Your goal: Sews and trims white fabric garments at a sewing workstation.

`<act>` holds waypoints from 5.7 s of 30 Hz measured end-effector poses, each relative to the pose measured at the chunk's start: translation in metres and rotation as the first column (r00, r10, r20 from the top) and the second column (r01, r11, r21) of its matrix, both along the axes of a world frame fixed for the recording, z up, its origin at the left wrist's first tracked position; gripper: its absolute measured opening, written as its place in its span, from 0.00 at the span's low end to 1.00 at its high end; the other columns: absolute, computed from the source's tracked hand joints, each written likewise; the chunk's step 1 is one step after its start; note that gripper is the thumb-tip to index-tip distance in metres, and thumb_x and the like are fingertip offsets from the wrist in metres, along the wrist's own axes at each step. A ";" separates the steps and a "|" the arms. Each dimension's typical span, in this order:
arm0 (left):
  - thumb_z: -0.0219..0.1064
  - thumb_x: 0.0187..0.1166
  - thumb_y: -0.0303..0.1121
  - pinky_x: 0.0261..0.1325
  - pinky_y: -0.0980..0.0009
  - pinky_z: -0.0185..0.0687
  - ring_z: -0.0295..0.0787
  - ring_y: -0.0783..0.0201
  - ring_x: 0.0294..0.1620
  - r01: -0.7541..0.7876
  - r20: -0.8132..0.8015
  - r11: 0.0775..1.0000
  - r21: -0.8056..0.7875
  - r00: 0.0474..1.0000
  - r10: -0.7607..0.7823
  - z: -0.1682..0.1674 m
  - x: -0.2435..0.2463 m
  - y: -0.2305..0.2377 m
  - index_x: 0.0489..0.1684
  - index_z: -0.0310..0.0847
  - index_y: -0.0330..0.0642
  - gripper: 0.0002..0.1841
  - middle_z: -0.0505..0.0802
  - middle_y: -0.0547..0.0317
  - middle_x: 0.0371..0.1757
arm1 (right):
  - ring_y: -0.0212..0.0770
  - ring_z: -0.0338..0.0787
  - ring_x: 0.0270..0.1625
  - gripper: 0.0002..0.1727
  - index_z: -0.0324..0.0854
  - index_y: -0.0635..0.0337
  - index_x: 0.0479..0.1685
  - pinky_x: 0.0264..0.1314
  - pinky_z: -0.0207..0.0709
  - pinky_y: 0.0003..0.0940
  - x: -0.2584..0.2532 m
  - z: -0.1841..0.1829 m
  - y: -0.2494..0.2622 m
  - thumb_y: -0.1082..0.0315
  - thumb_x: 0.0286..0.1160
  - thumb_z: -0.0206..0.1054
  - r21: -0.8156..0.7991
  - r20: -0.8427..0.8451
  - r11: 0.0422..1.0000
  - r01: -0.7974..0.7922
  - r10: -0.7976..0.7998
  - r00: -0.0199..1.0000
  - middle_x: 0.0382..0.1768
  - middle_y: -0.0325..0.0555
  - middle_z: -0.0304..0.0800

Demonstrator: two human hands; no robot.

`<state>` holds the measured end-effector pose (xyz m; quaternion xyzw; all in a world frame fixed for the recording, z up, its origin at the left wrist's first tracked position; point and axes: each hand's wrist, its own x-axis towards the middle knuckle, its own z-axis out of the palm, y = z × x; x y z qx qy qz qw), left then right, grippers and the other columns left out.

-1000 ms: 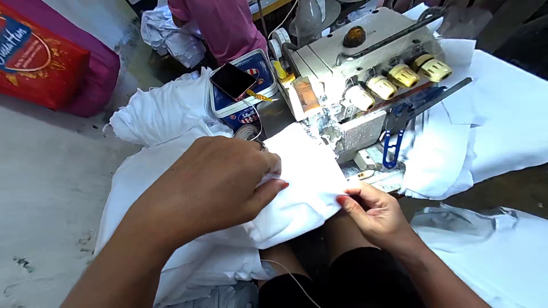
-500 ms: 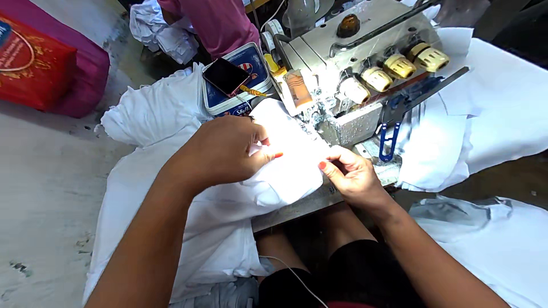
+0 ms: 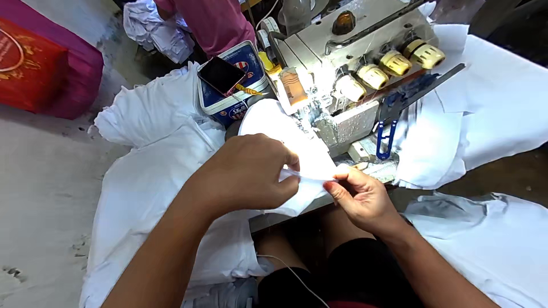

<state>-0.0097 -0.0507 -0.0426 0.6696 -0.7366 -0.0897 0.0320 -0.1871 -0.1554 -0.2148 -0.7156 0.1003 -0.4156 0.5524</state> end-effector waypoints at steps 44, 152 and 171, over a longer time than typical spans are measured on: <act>0.75 0.59 0.28 0.16 0.62 0.62 0.78 0.54 0.15 0.016 0.364 0.963 -0.269 0.927 0.087 -0.071 -0.017 -0.002 0.50 0.94 0.43 0.18 0.80 0.56 0.15 | 0.22 0.89 0.55 0.08 0.90 0.64 0.41 0.62 0.79 0.15 0.006 -0.008 -0.027 0.70 0.82 0.66 -0.360 0.160 0.930 0.070 -0.013 0.987 0.46 0.45 0.94; 0.76 0.74 0.34 0.65 0.65 0.89 0.93 0.62 0.63 -0.630 -0.878 0.764 -0.142 -0.277 -0.392 -0.161 -0.059 0.023 0.34 0.93 0.51 0.02 0.91 0.55 0.69 | 0.42 0.79 0.20 0.21 0.94 0.54 0.59 0.20 0.63 0.36 -0.014 0.018 0.004 0.53 0.85 0.60 -0.716 -0.158 0.668 0.204 -0.440 0.884 0.22 0.45 0.82; 0.55 0.86 0.23 0.48 0.74 0.92 0.95 0.72 0.43 -0.676 -0.975 0.731 -0.092 0.211 0.073 -0.137 -0.062 0.036 0.43 0.84 0.33 0.10 0.96 0.63 0.41 | 0.17 0.80 0.37 0.09 0.86 0.68 0.39 0.41 0.73 0.09 0.013 -0.018 0.010 0.70 0.68 0.72 -0.053 -0.122 0.964 0.260 -0.265 0.957 0.37 0.41 0.85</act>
